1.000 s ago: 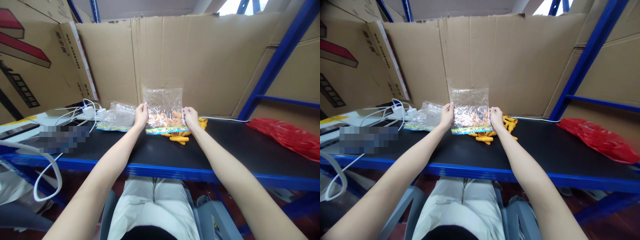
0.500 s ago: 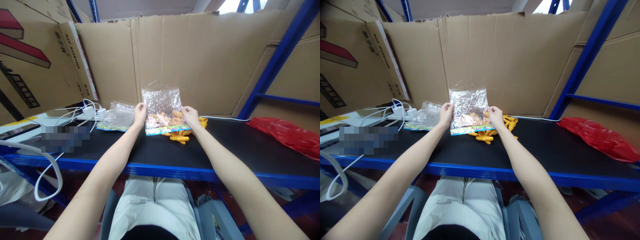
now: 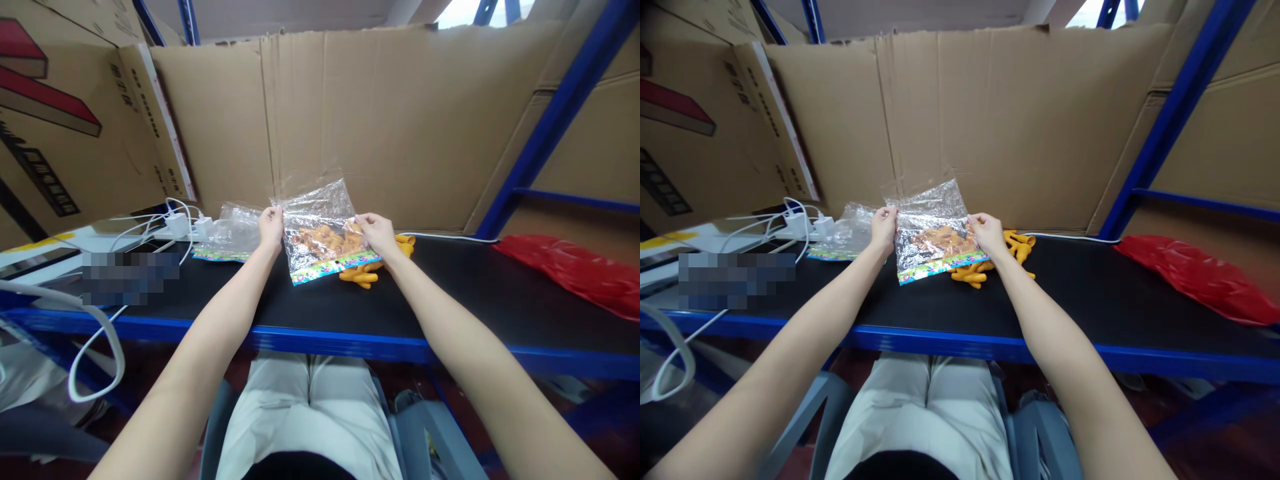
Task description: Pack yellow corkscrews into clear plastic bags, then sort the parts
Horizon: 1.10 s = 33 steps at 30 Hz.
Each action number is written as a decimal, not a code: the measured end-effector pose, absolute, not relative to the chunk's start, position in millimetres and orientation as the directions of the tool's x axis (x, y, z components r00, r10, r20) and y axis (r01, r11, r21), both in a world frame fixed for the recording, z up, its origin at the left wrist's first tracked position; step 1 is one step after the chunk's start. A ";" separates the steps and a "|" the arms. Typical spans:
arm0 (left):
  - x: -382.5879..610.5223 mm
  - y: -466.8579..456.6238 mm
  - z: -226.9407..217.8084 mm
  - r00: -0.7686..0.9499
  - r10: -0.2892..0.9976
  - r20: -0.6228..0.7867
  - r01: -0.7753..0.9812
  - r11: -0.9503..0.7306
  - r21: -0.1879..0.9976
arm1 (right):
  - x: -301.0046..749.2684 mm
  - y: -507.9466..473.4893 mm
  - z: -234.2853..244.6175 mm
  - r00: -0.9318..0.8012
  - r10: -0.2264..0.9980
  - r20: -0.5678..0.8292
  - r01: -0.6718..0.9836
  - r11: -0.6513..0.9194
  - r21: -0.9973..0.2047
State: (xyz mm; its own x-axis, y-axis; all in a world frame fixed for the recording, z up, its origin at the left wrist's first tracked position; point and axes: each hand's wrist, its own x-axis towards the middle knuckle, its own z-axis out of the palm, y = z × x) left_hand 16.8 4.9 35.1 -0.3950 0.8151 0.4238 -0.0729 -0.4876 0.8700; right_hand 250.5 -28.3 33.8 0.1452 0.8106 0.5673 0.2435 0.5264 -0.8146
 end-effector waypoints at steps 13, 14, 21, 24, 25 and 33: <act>42.3 -33.8 36.2 0.065 0.427 0.902 0.665 -0.692 0.280 | 253.8 -35.4 35.3 0.311 0.645 0.698 0.334 0.613 -0.716; 47.3 -39.3 35.9 0.151 0.414 0.898 0.681 -0.702 0.209 | 254.1 -35.9 35.8 0.326 0.620 0.714 0.350 0.622 -0.701; 66.5 -49.5 25.7 0.658 0.304 0.689 0.599 -0.766 -0.234 | 253.1 -43.0 38.7 0.339 0.537 0.772 0.425 0.645 -0.635; 72.2 -49.9 26.0 0.693 0.284 0.662 0.615 -0.713 -0.338 | 252.6 -43.3 40.0 0.364 0.481 0.797 0.431 0.672 -0.602; 73.7 -50.7 27.6 0.707 0.282 0.648 0.616 -0.695 -0.369 | 252.6 -42.6 40.3 0.373 0.471 0.799 0.425 0.679 -0.599; 60.3 -49.4 61.4 0.673 0.380 0.634 0.709 -0.577 -0.407 | 251.7 -38.6 39.2 0.333 0.573 0.749 0.280 0.699 -0.658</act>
